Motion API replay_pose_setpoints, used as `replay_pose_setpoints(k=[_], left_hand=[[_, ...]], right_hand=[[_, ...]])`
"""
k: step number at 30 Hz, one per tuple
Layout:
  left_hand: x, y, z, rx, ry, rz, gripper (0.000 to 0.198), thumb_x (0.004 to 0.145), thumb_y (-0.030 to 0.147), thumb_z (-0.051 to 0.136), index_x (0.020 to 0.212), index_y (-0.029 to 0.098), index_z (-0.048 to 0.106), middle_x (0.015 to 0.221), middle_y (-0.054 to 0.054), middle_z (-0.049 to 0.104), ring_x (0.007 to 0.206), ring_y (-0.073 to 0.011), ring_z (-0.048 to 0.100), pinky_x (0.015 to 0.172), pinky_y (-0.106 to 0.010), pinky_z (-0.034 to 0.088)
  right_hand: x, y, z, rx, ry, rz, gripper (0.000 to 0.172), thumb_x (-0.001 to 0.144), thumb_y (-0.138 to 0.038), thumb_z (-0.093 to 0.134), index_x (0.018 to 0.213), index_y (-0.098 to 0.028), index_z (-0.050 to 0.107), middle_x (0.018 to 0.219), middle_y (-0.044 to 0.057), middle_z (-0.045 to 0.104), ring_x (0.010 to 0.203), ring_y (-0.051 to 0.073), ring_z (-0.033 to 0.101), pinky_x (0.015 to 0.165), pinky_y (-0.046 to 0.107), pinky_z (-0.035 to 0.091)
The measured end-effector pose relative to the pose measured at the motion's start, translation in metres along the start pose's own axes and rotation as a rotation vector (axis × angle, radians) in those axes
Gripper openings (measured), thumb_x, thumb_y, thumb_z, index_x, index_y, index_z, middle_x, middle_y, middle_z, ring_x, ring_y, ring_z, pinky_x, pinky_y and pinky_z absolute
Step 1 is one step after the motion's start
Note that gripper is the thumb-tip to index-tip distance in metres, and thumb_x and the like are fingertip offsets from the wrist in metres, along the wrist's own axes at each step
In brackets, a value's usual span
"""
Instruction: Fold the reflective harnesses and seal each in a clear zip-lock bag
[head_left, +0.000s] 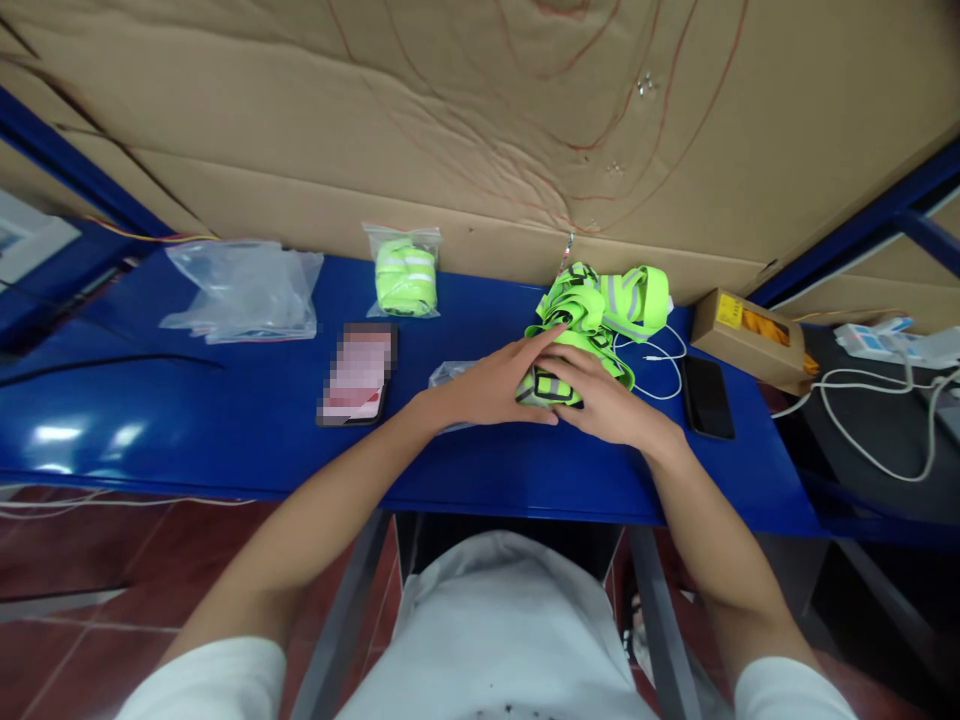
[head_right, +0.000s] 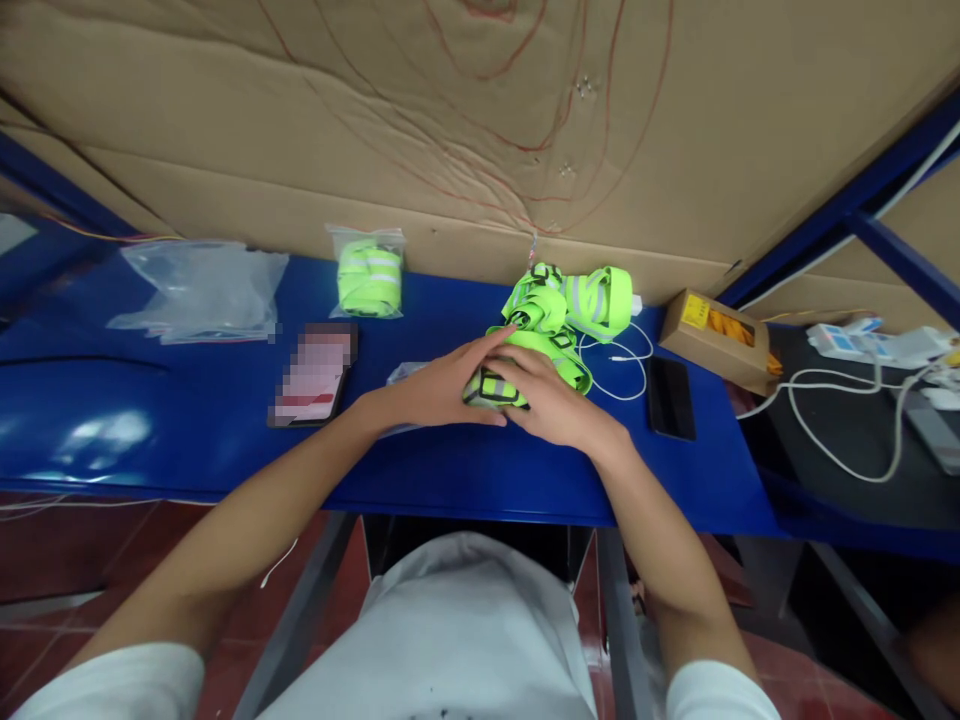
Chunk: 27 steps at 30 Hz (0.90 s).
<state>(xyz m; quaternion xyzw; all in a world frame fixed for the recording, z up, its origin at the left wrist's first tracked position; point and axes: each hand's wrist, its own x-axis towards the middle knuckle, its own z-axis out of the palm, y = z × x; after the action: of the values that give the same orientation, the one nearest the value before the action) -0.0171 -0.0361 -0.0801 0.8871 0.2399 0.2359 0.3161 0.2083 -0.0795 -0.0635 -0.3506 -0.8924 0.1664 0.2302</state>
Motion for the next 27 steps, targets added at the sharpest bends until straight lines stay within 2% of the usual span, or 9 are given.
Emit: replay_pose_setpoints(k=[2, 3, 7, 8, 12, 14, 18, 23, 27], left_hand=[[0.001, 0.001, -0.004, -0.037, 0.003, -0.012, 0.122, 0.078, 0.063, 0.082, 0.169, 0.026, 0.01, 0.171, -0.017, 0.028, 0.156, -0.0374, 0.034, 0.127, -0.051, 0.032], [0.001, 0.001, -0.006, -0.049, 0.003, -0.03, 0.124, 0.077, 0.065, 0.082, 0.169, 0.025, 0.009, 0.171, -0.017, 0.028, 0.156, -0.0374, 0.034, 0.127, -0.05, 0.031], [0.001, 0.002, -0.009, -0.069, -0.026, -0.077, 0.127, 0.076, 0.068, 0.082, 0.169, 0.023, 0.008, 0.171, -0.018, 0.028, 0.156, -0.0373, 0.034, 0.128, -0.049, 0.03], [0.001, 0.002, -0.009, -0.068, -0.036, -0.071, 0.127, 0.076, 0.067, 0.082, 0.169, 0.023, 0.007, 0.172, -0.017, 0.026, 0.157, -0.037, 0.033, 0.128, -0.049, 0.03], [0.002, 0.001, -0.004, -0.036, -0.057, -0.039, 0.127, 0.077, 0.064, 0.083, 0.169, 0.025, 0.006, 0.173, -0.017, 0.023, 0.158, -0.0369, 0.031, 0.127, -0.05, 0.031], [0.002, 0.0, -0.002, -0.017, -0.049, -0.037, 0.126, 0.077, 0.064, 0.083, 0.169, 0.024, 0.007, 0.173, -0.018, 0.025, 0.157, -0.0372, 0.032, 0.127, -0.051, 0.032], [0.002, 0.0, -0.005, -0.022, -0.006, -0.054, 0.123, 0.078, 0.065, 0.082, 0.169, 0.026, 0.009, 0.171, -0.018, 0.029, 0.155, -0.0377, 0.037, 0.126, -0.053, 0.034], [0.002, 0.0, -0.008, -0.029, 0.04, -0.033, 0.12, 0.079, 0.061, 0.083, 0.168, 0.027, 0.012, 0.17, -0.017, 0.032, 0.153, -0.0357, 0.04, 0.125, -0.05, 0.036], [0.002, -0.007, -0.002, 0.065, 0.045, 0.008, 0.118, 0.08, 0.056, 0.084, 0.168, 0.027, 0.011, 0.166, -0.018, 0.038, 0.151, -0.0368, 0.043, 0.122, -0.053, 0.039]], right_hand=[[0.0, -0.004, -0.009, 0.087, 0.024, -0.001, 0.066, 0.086, -0.017, 0.072, 0.147, -0.023, 0.047, 0.149, 0.016, 0.052, 0.144, 0.031, 0.049, 0.119, 0.052, 0.043], [0.0, -0.006, -0.013, 0.137, 0.042, -0.02, 0.064, 0.087, -0.018, 0.073, 0.145, -0.024, 0.048, 0.148, 0.015, 0.052, 0.142, 0.03, 0.05, 0.118, 0.051, 0.044], [0.0, -0.003, -0.019, 0.18, 0.123, -0.072, 0.021, 0.099, -0.023, 0.063, 0.12, -0.026, 0.066, 0.137, 0.011, 0.059, 0.133, 0.025, 0.059, 0.113, 0.043, 0.048], [0.0, 0.0, -0.018, 0.148, 0.147, -0.058, 0.016, 0.102, -0.022, 0.059, 0.115, -0.026, 0.068, 0.134, 0.01, 0.062, 0.129, 0.025, 0.062, 0.11, 0.042, 0.05], [0.002, 0.01, -0.01, 0.065, 0.199, -0.03, 0.02, 0.105, -0.021, 0.052, 0.112, -0.024, 0.071, 0.122, 0.01, 0.069, 0.116, 0.024, 0.068, 0.1, 0.04, 0.055], [0.003, 0.009, -0.01, 0.115, 0.198, -0.042, 0.019, 0.104, -0.024, 0.057, 0.117, -0.025, 0.07, 0.123, 0.009, 0.071, 0.118, 0.024, 0.068, 0.103, 0.041, 0.055], [0.004, 0.001, -0.014, 0.22, 0.169, -0.083, 0.029, 0.097, -0.03, 0.071, 0.126, -0.028, 0.069, 0.13, 0.008, 0.069, 0.128, 0.025, 0.064, 0.111, 0.045, 0.052], [0.003, 0.001, -0.009, 0.102, 0.206, -0.057, 0.025, 0.103, -0.028, 0.061, 0.126, -0.026, 0.071, 0.131, 0.011, 0.069, 0.13, 0.025, 0.063, 0.111, 0.046, 0.053], [0.004, 0.007, 0.0, 0.017, 0.198, -0.063, 0.024, 0.104, -0.028, 0.059, 0.124, -0.024, 0.072, 0.129, 0.013, 0.069, 0.128, 0.026, 0.064, 0.108, 0.047, 0.055]])
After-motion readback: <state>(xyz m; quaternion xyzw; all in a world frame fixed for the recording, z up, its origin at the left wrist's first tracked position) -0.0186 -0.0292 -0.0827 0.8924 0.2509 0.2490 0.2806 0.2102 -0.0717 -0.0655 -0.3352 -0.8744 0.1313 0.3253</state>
